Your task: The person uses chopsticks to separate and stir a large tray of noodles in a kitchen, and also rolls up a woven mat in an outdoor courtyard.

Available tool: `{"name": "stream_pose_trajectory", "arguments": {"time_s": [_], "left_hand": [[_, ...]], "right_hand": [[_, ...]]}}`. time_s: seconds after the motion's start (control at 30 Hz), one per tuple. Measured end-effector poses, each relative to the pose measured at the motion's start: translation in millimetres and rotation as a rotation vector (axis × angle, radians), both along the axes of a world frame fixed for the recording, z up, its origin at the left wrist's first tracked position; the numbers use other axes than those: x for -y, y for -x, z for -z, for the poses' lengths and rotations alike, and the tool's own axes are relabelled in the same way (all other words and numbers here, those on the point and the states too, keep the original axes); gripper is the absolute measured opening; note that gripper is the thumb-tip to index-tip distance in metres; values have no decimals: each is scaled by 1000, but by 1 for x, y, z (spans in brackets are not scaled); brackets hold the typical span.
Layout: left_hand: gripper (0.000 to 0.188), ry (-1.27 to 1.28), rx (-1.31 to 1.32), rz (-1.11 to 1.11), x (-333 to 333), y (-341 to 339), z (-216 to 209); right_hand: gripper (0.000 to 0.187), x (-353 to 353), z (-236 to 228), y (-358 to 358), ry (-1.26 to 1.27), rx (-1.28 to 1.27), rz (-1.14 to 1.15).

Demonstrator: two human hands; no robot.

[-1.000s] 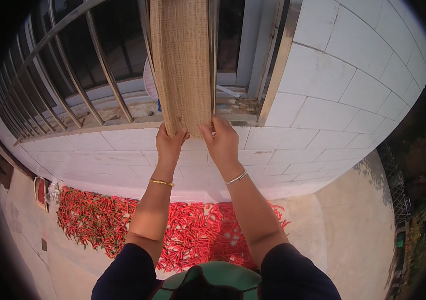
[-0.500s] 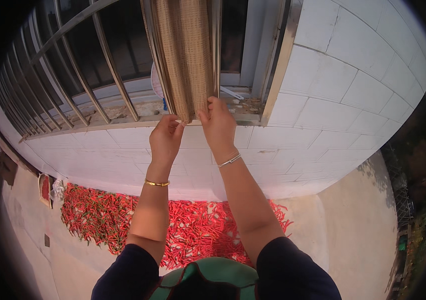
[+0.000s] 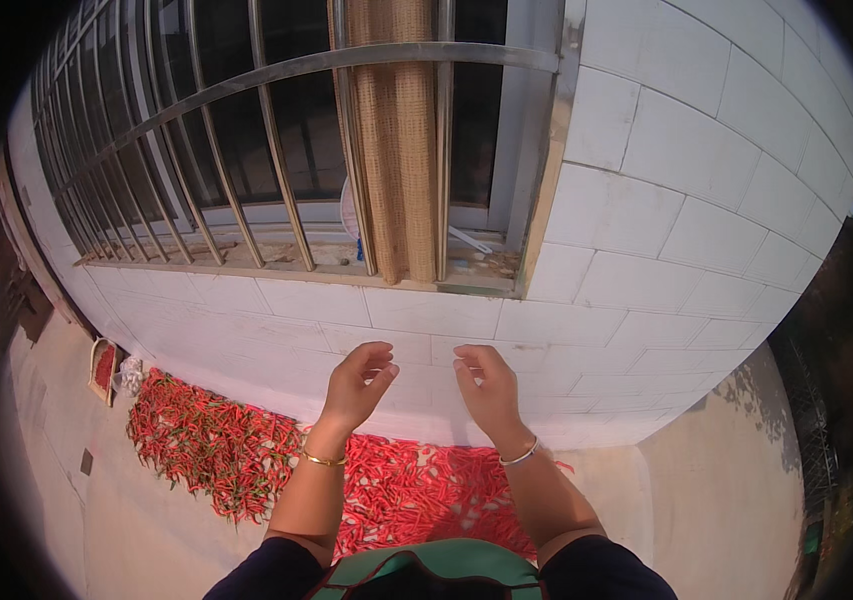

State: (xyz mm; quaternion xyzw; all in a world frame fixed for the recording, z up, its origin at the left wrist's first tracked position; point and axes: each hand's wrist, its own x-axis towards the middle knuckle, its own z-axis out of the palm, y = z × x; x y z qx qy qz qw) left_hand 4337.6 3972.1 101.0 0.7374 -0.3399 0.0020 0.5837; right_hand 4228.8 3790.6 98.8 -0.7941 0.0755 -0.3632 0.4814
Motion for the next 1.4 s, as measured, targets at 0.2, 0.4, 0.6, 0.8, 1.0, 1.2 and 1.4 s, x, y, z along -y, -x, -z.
{"name": "stream_pose_trajectory", "arguments": {"time_s": [0.2, 0.4, 0.6, 0.8, 1.0, 1.2, 1.4], "left_hand": [[29, 15, -206, -220, -76, 101, 15], [25, 199, -380, -484, -110, 279, 57], [26, 379, -391, -546, -83, 410, 39], [28, 541, -383, -609, -107, 494, 24], [28, 640, -433, -897, -179, 608, 45], [28, 755, -381, -1239, -271, 733, 41], [27, 878, -191, -1565, -321, 844, 43]], "right_hand": [[14, 39, 39, 103, -238, -142, -239], [14, 61, 64, 210, -343, -253, -426], [17, 14, 26, 246, -552, -268, -811], [40, -55, 15, 297, -527, -320, -1149], [49, -169, 33, 339, -524, -495, -1440], [47, -321, 43, 406, -519, -638, -1802], [41, -463, 33, 479, -409, -694, -2157]]}}
